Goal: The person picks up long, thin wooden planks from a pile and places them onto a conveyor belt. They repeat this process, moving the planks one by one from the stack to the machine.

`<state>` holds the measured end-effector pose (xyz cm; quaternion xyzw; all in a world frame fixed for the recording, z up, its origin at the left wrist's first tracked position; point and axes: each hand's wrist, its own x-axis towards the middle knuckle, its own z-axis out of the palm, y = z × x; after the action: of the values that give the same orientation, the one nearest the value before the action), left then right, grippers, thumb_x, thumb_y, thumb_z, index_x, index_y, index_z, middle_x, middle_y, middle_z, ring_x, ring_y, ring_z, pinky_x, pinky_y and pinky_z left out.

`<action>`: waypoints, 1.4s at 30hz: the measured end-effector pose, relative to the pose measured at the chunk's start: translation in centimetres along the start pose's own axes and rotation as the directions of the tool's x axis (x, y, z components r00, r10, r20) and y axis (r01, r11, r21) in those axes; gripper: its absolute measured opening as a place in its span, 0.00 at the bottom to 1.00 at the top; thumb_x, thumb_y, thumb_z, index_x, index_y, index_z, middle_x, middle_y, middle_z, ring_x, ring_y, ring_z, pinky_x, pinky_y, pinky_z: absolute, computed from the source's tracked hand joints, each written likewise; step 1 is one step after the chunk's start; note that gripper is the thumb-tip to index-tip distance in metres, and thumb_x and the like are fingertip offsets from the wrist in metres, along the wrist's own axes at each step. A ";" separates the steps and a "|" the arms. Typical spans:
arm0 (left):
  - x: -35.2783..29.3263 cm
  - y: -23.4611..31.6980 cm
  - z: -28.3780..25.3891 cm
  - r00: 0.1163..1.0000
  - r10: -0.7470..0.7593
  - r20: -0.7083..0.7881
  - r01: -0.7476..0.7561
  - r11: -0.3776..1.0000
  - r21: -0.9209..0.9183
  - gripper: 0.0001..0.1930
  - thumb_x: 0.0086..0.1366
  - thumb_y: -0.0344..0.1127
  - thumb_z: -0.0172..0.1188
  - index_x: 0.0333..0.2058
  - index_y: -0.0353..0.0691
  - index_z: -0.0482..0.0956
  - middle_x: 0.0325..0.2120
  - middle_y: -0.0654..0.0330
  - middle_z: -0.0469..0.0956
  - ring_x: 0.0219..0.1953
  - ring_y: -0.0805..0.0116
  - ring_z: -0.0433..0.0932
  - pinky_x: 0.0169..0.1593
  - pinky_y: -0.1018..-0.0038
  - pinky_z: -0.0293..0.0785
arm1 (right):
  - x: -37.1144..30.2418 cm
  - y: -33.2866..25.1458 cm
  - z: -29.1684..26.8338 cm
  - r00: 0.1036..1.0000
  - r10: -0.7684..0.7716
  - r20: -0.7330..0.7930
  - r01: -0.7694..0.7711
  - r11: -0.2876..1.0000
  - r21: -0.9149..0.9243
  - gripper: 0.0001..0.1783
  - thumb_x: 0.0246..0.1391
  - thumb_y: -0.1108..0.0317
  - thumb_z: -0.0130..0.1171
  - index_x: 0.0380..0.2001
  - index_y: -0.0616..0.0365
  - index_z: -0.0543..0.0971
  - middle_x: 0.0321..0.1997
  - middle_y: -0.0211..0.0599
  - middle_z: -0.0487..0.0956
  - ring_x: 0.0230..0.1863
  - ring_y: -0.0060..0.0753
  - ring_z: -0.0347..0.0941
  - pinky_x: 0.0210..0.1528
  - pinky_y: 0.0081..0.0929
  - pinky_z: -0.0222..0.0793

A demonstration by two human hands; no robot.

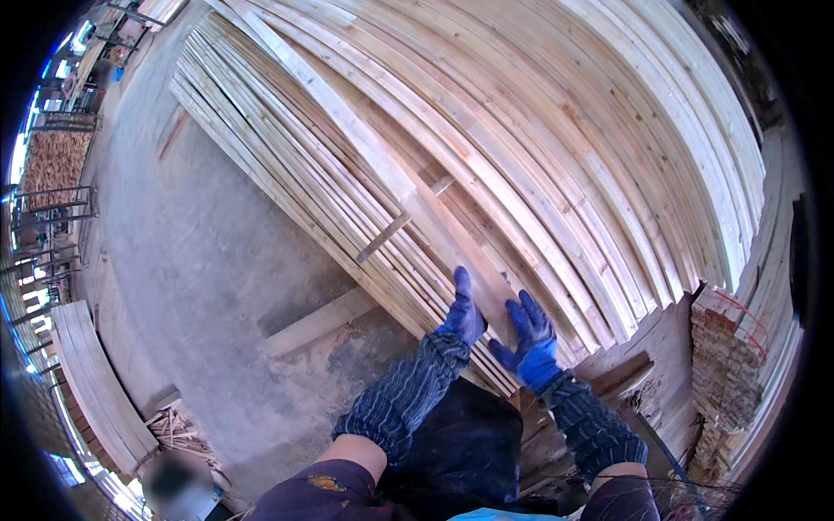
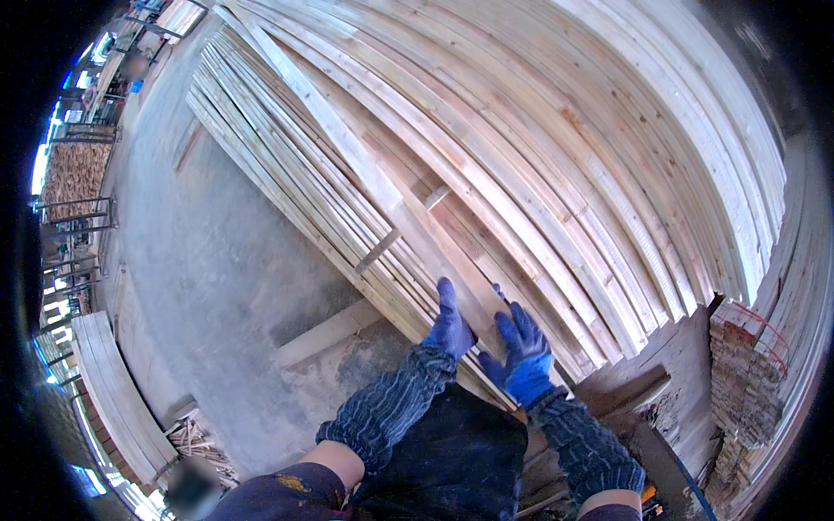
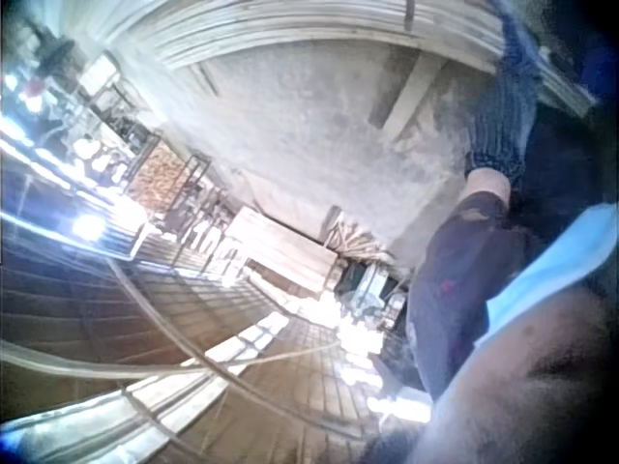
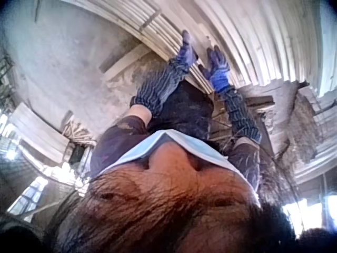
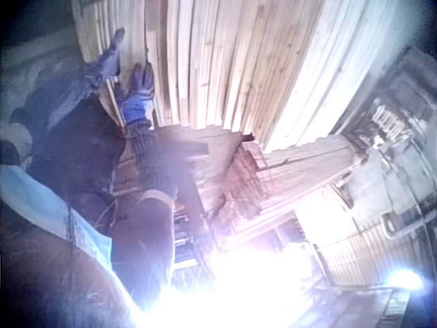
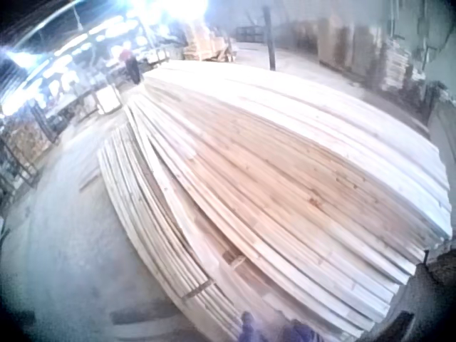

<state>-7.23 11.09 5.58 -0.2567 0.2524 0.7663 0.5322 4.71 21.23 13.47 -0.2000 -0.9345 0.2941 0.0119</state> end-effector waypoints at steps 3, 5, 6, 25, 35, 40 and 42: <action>-2.0 0.4 0.7 0.993 0.069 -0.095 -0.049 0.979 0.197 0.33 0.67 0.56 0.57 0.62 0.41 0.64 0.55 0.56 0.71 0.54 0.63 0.73 0.56 0.67 0.73 | 0.9 -0.5 -0.1 0.960 0.178 0.215 -0.261 0.845 0.466 0.49 0.47 0.55 0.73 0.66 0.57 0.58 0.67 0.53 0.63 0.68 0.52 0.61 0.67 0.45 0.61; -5.0 1.2 2.2 0.979 -0.017 -0.203 0.067 0.969 0.240 0.36 0.64 0.55 0.61 0.63 0.39 0.62 0.55 0.55 0.71 0.58 0.62 0.70 0.60 0.63 0.71 | 4.6 -0.5 -0.4 0.946 0.163 0.279 -0.313 0.674 0.669 0.59 0.49 0.54 0.72 0.72 0.57 0.43 0.74 0.53 0.50 0.74 0.50 0.49 0.72 0.45 0.52; -6.0 -0.9 -1.3 0.997 0.062 -0.054 -0.043 0.954 0.298 0.36 0.64 0.55 0.62 0.62 0.40 0.63 0.55 0.56 0.71 0.57 0.63 0.71 0.59 0.65 0.71 | 7.8 -2.4 -1.2 0.921 0.088 0.378 -0.330 0.694 0.640 0.57 0.50 0.55 0.71 0.72 0.54 0.45 0.74 0.50 0.51 0.74 0.47 0.48 0.73 0.43 0.49; -7.9 21.9 9.1 0.958 0.285 0.035 -0.279 0.893 0.353 0.48 0.61 0.70 0.52 0.68 0.41 0.51 0.65 0.44 0.55 0.65 0.46 0.59 0.66 0.50 0.58 | -15.8 -7.6 -18.8 0.812 0.355 0.463 -0.523 0.795 0.307 0.53 0.38 0.43 0.75 0.64 0.52 0.64 0.61 0.50 0.72 0.63 0.51 0.67 0.66 0.40 0.61; -8.8 11.4 7.9 0.975 0.143 0.168 -0.195 0.917 0.349 0.36 0.64 0.64 0.50 0.49 0.31 0.73 0.40 0.48 0.77 0.45 0.54 0.75 0.51 0.57 0.73 | -40.1 -6.6 -20.4 0.861 0.495 -0.115 -0.505 0.810 -0.298 0.49 0.30 0.61 0.68 0.63 0.49 0.67 0.51 0.44 0.76 0.47 0.50 0.73 0.47 0.51 0.65; -15.7 5.8 8.3 0.935 0.039 0.353 -0.235 0.813 0.532 0.35 0.69 0.64 0.40 0.54 0.33 0.69 0.44 0.52 0.76 0.48 0.58 0.72 0.58 0.59 0.65 | -50.1 -4.5 -20.6 0.799 0.525 -0.295 -0.589 0.781 -0.207 0.43 0.30 0.67 0.67 0.58 0.43 0.73 0.51 0.38 0.78 0.52 0.47 0.73 0.51 0.47 0.69; -18.2 4.9 10.0 0.962 0.085 0.258 -0.228 0.770 0.596 0.36 0.70 0.64 0.40 0.57 0.35 0.68 0.49 0.53 0.75 0.51 0.57 0.72 0.61 0.57 0.63 | -51.7 -5.2 -21.0 0.810 0.485 -0.329 -0.568 0.789 -0.234 0.41 0.28 0.69 0.66 0.56 0.45 0.75 0.51 0.38 0.78 0.51 0.46 0.74 0.51 0.46 0.70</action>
<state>-7.63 3.67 25.63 0.0393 0.4514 0.7056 0.5448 53.29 9.08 38.61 -0.4893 -0.8661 0.1015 0.0145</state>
